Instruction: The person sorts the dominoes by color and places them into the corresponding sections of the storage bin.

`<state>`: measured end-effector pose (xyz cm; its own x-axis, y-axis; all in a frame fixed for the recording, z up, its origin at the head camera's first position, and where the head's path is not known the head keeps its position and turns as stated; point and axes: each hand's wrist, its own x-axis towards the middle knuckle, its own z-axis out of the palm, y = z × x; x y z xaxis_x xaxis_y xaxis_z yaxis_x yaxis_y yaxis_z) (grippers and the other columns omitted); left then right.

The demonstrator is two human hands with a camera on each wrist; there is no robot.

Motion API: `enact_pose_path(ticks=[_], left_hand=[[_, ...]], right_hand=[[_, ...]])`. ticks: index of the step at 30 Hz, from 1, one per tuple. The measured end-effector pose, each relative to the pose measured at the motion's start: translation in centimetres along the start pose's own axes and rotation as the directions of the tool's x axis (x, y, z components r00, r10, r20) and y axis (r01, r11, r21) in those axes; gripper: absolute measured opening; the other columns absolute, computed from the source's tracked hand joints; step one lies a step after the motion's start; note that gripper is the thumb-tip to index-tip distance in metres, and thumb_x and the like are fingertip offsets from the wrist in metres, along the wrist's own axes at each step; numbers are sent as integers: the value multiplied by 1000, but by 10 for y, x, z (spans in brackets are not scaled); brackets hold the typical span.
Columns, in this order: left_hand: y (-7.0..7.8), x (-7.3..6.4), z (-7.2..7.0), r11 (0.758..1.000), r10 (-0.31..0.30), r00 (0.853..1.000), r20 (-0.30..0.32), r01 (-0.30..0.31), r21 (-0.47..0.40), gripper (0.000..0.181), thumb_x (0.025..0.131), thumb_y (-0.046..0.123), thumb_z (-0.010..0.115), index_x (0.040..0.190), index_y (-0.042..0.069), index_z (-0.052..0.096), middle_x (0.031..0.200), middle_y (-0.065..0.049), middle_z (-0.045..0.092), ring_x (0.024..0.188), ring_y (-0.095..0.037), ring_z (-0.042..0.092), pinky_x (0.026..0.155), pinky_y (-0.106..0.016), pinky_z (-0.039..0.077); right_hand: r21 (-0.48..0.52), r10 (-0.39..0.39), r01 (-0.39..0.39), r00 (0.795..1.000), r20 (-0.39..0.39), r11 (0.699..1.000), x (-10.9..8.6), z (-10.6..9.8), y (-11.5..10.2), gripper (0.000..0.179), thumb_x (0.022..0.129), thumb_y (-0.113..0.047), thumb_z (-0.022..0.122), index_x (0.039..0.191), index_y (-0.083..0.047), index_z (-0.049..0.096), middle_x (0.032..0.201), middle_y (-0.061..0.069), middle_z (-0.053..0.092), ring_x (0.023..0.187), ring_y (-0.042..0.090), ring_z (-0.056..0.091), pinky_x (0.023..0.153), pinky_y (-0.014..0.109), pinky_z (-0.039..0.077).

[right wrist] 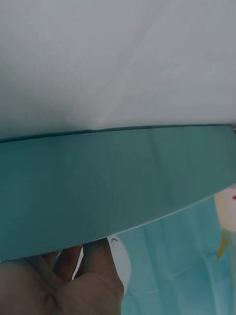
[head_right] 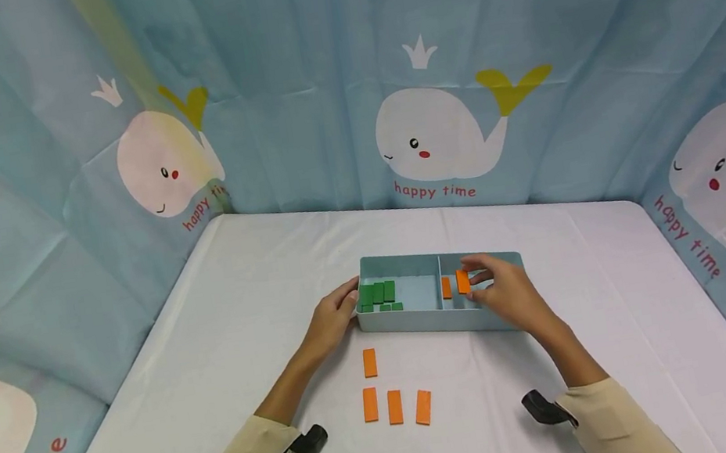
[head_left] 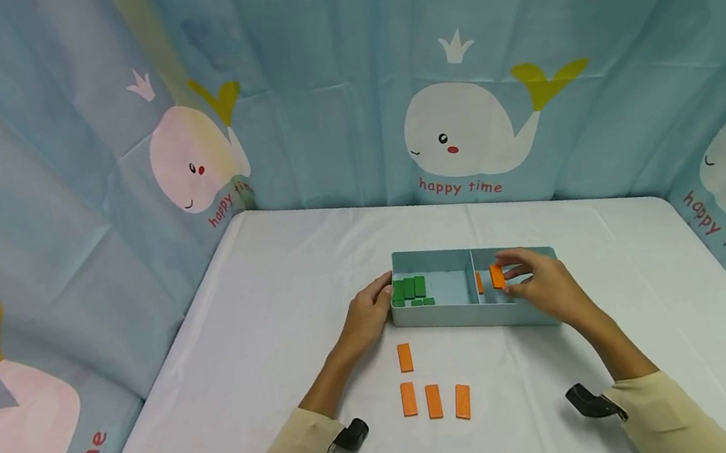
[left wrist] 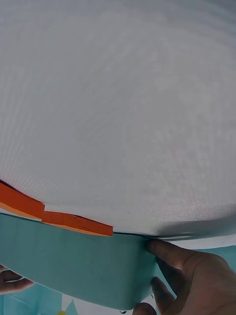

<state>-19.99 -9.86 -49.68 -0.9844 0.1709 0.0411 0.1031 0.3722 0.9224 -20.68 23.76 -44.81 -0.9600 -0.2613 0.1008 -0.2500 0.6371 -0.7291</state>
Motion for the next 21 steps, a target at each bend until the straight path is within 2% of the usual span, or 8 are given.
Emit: enact_pose_path(ticks=[6, 21], left_hand=[[1, 0, 0, 1000, -12, 1000, 3, 12, -6, 53, 115, 35, 43, 162, 11, 45, 162, -6, 51, 156, -25, 38, 129, -49, 31], [-2, 0, 0, 1000, 13, 1000, 0, -13, -3, 53, 116, 33, 42, 162, 8, 45, 163, -6, 50, 157, -28, 37, 129, -51, 31]], right_hand=[[-3, 23, -23, 999, 40, 1000, 7, 1, 4, 57, 95, 4, 74, 149, 0, 57, 142, 22, 64, 118, 39, 70, 87, 40, 65], [-60, 61, -54, 992, 113, 997, 24, 5, 10, 53, 92, 5, 78, 143, 4, 61, 134, 25, 68, 109, 37, 72, 82, 40, 65]])
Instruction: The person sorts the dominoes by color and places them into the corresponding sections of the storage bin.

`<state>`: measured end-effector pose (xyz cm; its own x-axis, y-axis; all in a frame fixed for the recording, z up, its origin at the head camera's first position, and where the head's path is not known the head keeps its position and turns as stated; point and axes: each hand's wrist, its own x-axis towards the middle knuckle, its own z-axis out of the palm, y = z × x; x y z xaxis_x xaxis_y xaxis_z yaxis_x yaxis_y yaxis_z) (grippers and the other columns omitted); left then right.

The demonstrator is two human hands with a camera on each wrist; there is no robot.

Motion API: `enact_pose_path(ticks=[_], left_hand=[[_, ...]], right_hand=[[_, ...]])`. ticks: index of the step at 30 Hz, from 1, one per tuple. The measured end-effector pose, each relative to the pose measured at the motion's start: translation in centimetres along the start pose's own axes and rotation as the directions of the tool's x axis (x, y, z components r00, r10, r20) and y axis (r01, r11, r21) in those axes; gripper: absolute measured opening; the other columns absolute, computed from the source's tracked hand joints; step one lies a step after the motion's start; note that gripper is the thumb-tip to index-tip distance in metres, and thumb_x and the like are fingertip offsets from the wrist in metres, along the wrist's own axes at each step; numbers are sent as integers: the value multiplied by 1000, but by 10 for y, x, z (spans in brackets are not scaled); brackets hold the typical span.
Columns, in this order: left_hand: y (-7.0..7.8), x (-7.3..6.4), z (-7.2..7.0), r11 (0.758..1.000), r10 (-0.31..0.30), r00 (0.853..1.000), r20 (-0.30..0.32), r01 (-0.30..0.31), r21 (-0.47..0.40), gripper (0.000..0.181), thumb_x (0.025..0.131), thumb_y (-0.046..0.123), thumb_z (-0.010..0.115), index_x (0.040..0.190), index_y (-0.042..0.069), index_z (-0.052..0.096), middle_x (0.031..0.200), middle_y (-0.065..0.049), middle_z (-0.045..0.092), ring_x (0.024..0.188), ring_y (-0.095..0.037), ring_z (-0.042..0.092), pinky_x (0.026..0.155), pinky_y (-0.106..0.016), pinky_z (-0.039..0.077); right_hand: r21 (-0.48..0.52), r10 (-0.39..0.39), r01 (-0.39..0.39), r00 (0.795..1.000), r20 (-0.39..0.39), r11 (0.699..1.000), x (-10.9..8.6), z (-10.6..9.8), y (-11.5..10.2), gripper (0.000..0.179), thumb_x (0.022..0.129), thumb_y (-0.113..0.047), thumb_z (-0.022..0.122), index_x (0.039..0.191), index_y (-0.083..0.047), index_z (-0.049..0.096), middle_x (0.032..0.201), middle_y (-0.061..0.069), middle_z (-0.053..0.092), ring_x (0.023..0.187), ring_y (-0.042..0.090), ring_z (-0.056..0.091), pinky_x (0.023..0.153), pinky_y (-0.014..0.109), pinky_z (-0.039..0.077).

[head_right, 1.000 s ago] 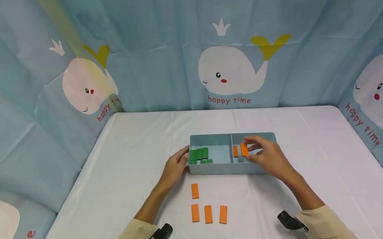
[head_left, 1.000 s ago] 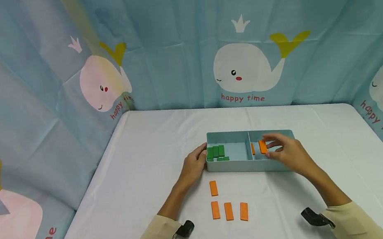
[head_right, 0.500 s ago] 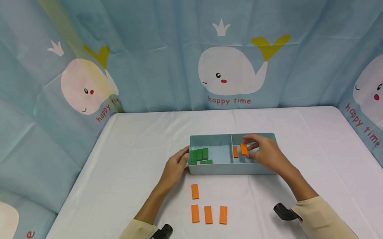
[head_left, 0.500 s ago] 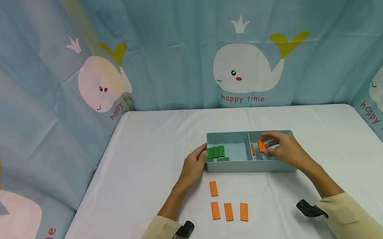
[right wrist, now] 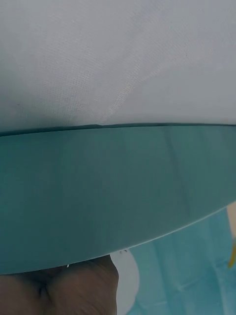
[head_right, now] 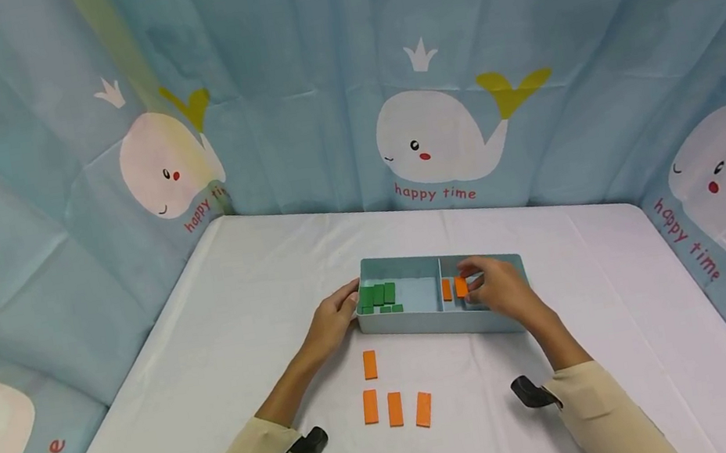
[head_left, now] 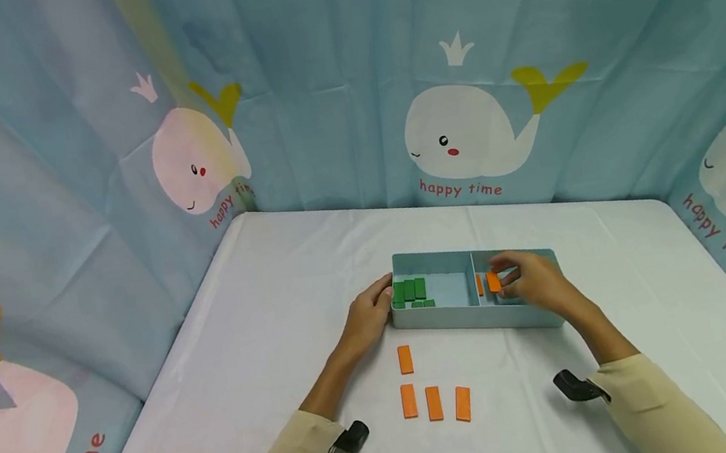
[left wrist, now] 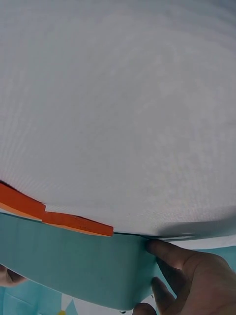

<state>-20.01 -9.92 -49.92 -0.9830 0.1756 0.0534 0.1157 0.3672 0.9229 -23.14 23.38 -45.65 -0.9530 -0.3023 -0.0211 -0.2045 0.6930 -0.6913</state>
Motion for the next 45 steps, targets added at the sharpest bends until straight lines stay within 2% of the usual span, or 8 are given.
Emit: enact_pose_path(ticks=[10, 22, 29, 33, 42, 45], left_hand=[[2, -3, 0, 1000, -6, 1000, 5, 6, -10, 53, 115, 33, 43, 162, 9, 46, 163, -7, 50, 156, -29, 38, 129, -52, 31], [3, -2, 0, 1000, 6, 1000, -2, -6, -14, 51, 115, 31, 44, 161, 8, 47, 162, -11, 51, 155, -28, 40, 128, -51, 32], [4, -2, -1, 1000, 3, 1000, 3, -3, 0, 52, 115, 31, 43, 162, 7, 45, 163, -7, 50, 156, -26, 39, 129, -49, 31], [4, -2, -1, 1000, -1, 1000, 3, 1, 6, 53, 115, 31, 43, 162, 7, 44, 163, -5, 50, 156, -26, 38, 129, -48, 31], [3, -2, 0, 1000, -6, 1000, 3, 6, 2, 53, 115, 32, 43, 162, 8, 45, 163, -6, 50, 156, -26, 38, 129, -49, 31], [3, -2, -1, 1000, -12, 1000, 1, 12, -1, 52, 115, 33, 43, 162, 9, 46, 163, -5, 50, 156, -26, 38, 129, -49, 31]], right_hand=[[22, -4, 3, 999, 45, 1000, 7, 5, -1, 51, 93, 12, 72, 142, 9, 59, 135, 31, 64, 111, 42, 72, 85, 41, 66], [37, 2, -4, 999, 35, 999, 5, 4, -1, 51, 95, 10, 71, 144, 7, 58, 140, 31, 62, 115, 43, 71, 86, 43, 65], [43, 0, 0, 1000, 0, 999, -3, 2, -3, 49, 97, 6, 71, 144, 2, 60, 141, 27, 63, 116, 42, 70, 85, 44, 65], [43, -29, 30, 999, -27, 999, -8, 2, -3, 50, 96, 5, 73, 144, 2, 60, 140, 27, 64, 115, 41, 71, 86, 45, 65], [15, -74, 77, 987, -144, 997, -21, 6, -11, 49, 94, 4, 76, 142, -3, 64, 134, 21, 69, 108, 36, 74, 80, 39, 64], [16, -104, 108, 979, -177, 994, -25, 8, -14, 49, 94, 4, 76, 141, -3, 65, 131, 20, 71, 107, 34, 74, 82, 39, 64]])
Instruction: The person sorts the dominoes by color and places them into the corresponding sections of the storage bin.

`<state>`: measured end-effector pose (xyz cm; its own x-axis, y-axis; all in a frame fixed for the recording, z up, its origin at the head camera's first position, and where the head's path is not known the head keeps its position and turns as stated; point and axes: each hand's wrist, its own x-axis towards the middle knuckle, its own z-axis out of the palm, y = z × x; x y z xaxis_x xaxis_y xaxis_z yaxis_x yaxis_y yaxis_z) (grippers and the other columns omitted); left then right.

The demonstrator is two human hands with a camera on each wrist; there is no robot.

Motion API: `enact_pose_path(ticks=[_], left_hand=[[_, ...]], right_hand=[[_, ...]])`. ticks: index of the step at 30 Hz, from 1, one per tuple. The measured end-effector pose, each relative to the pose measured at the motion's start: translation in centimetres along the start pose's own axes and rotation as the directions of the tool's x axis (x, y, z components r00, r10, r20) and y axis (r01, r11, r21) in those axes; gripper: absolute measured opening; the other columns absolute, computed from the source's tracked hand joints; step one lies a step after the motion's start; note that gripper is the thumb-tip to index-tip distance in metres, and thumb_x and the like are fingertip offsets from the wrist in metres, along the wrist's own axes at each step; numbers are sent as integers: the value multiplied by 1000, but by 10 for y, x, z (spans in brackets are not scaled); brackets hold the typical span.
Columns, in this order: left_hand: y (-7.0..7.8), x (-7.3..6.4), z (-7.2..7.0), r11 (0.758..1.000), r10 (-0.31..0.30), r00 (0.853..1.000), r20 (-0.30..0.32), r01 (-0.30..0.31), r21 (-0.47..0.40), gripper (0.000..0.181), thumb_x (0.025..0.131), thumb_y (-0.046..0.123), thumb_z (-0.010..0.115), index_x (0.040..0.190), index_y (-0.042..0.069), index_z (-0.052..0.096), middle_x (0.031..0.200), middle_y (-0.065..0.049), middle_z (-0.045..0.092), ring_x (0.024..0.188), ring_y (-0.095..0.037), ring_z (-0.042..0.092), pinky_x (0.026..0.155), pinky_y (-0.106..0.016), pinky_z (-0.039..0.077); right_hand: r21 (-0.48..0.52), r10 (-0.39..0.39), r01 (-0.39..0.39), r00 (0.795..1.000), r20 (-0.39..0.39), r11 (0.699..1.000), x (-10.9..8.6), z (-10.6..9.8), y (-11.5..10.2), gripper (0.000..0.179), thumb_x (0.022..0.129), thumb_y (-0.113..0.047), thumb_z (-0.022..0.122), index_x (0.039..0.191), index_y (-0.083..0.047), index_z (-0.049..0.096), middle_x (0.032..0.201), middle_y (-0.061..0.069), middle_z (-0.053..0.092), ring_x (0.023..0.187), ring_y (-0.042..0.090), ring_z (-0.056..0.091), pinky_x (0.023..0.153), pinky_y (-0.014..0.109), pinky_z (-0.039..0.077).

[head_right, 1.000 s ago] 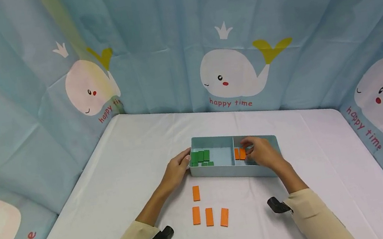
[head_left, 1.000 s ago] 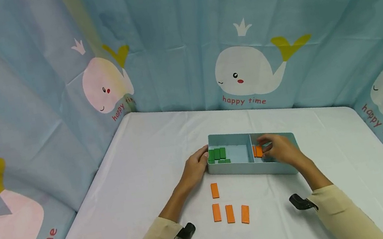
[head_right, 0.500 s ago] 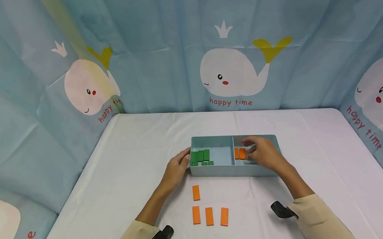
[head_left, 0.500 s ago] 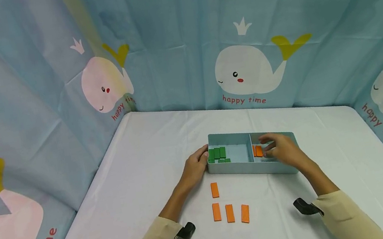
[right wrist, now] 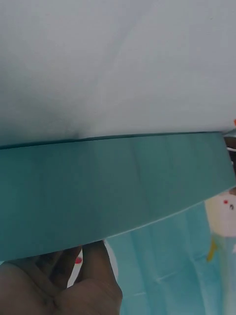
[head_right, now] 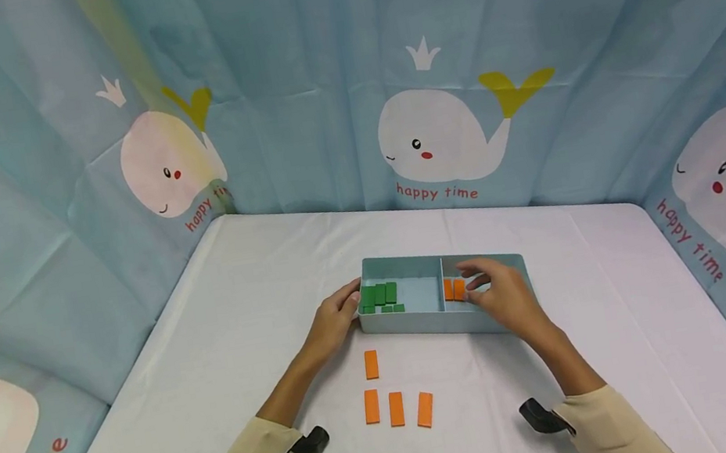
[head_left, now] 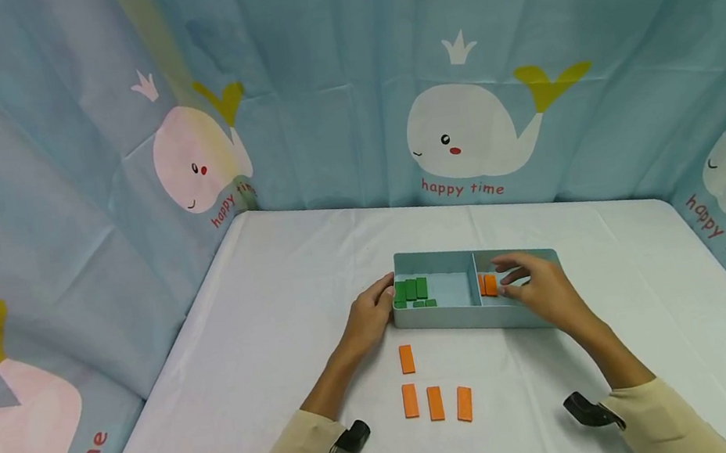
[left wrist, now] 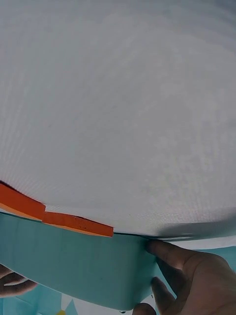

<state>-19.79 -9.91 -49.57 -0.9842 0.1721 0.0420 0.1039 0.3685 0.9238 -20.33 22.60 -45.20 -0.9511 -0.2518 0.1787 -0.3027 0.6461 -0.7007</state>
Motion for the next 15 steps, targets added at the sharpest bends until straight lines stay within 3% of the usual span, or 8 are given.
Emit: enact_pose_path(ticks=[7, 15], left_hand=[[1, 0, -1, 1000, 1, 1000, 3, -1, -5, 52, 115, 33, 43, 161, 11, 46, 162, -4, 51, 156, -26, 38, 129, -50, 31], [1, 0, -1, 1000, 0, 1000, 6, 0, -4, 52, 115, 34, 42, 162, 11, 46, 163, -4, 50, 157, -25, 37, 129, -49, 30]], right_hand=[[34, -69, 72, 995, -77, 997, -6, 2, -12, 45, 93, 2, 78, 137, -2, 68, 125, 16, 74, 103, 28, 73, 79, 20, 60], [44, -174, 180, 978, -118, 983, -14, 10, -31, 45, 88, 5, 83, 131, -2, 71, 117, 12, 75, 99, 24, 74, 77, 20, 61]])
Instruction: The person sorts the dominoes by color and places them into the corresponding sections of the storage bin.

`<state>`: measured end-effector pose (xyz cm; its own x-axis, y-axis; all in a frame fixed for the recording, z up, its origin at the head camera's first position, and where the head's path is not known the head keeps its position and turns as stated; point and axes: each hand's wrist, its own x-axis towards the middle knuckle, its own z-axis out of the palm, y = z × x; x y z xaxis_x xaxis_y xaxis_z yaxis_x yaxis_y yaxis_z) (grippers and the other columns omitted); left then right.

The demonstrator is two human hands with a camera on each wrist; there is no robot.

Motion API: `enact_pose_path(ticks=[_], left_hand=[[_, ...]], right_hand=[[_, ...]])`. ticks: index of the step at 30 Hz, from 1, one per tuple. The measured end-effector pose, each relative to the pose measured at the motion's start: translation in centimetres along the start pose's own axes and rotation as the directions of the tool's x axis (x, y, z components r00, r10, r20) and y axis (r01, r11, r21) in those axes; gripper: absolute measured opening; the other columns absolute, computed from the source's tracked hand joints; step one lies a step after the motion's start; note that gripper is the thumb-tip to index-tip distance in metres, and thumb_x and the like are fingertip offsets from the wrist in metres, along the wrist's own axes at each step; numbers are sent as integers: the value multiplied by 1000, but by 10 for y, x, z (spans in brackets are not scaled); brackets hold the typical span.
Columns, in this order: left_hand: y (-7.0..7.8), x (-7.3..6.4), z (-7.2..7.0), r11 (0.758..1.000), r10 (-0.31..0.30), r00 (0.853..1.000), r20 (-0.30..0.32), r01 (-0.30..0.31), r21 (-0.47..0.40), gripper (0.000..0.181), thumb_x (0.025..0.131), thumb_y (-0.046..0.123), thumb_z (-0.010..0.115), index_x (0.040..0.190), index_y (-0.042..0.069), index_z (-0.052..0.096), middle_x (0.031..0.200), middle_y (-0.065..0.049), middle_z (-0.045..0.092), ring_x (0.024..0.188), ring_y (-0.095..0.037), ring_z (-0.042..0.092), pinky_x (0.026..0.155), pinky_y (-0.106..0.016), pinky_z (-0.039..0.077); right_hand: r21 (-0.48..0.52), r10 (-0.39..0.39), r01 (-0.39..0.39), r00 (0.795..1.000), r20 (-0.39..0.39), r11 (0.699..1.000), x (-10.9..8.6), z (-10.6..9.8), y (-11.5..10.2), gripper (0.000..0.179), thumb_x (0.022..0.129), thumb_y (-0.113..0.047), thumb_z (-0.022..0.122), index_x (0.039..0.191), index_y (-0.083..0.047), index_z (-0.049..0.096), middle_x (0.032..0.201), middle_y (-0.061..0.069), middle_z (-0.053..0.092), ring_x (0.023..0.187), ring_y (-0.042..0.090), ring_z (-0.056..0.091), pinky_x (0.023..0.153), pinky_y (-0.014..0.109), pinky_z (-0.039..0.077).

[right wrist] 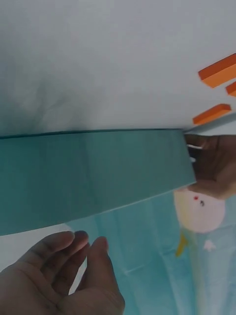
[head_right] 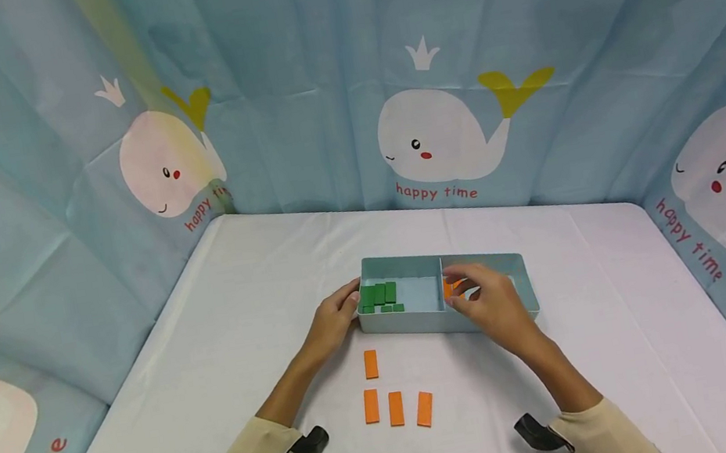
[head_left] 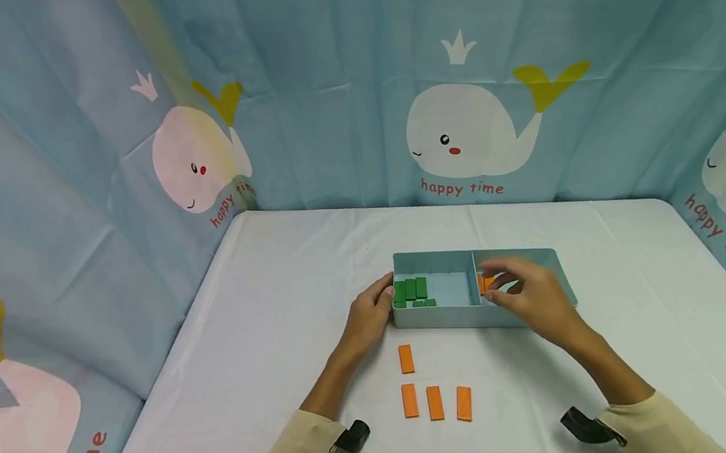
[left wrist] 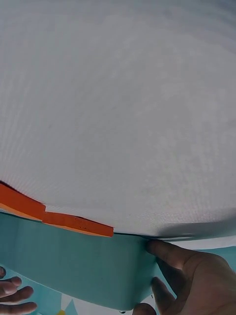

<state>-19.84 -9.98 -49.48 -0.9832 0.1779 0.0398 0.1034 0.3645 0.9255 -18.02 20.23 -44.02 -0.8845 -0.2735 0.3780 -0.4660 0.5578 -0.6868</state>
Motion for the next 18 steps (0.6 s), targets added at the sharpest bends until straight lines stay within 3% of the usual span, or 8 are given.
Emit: enact_pose_path(ticks=[12, 18], left_hand=[[0, 0, 1, 1000, 3, 1000, -2, -3, -4, 52, 115, 33, 43, 162, 9, 46, 163, -6, 50, 157, -27, 37, 129, -51, 30], [0, 0, 1, 1000, -13, 1000, -1, 13, 0, 53, 115, 35, 43, 162, 11, 46, 163, -3, 50, 157, -25, 37, 129, -49, 31]], right_hand=[[42, -25, 23, 998, 63, 999, -10, 22, -19, 44, 88, 4, 83, 129, -9, 73, 115, 3, 75, 98, 17, 73, 80, 29, 64], [74, -22, 14, 995, 101, 997, -15, 34, -22, 44, 88, 3, 84, 128, -10, 73, 115, 6, 76, 97, 17, 73, 81, 34, 64]])
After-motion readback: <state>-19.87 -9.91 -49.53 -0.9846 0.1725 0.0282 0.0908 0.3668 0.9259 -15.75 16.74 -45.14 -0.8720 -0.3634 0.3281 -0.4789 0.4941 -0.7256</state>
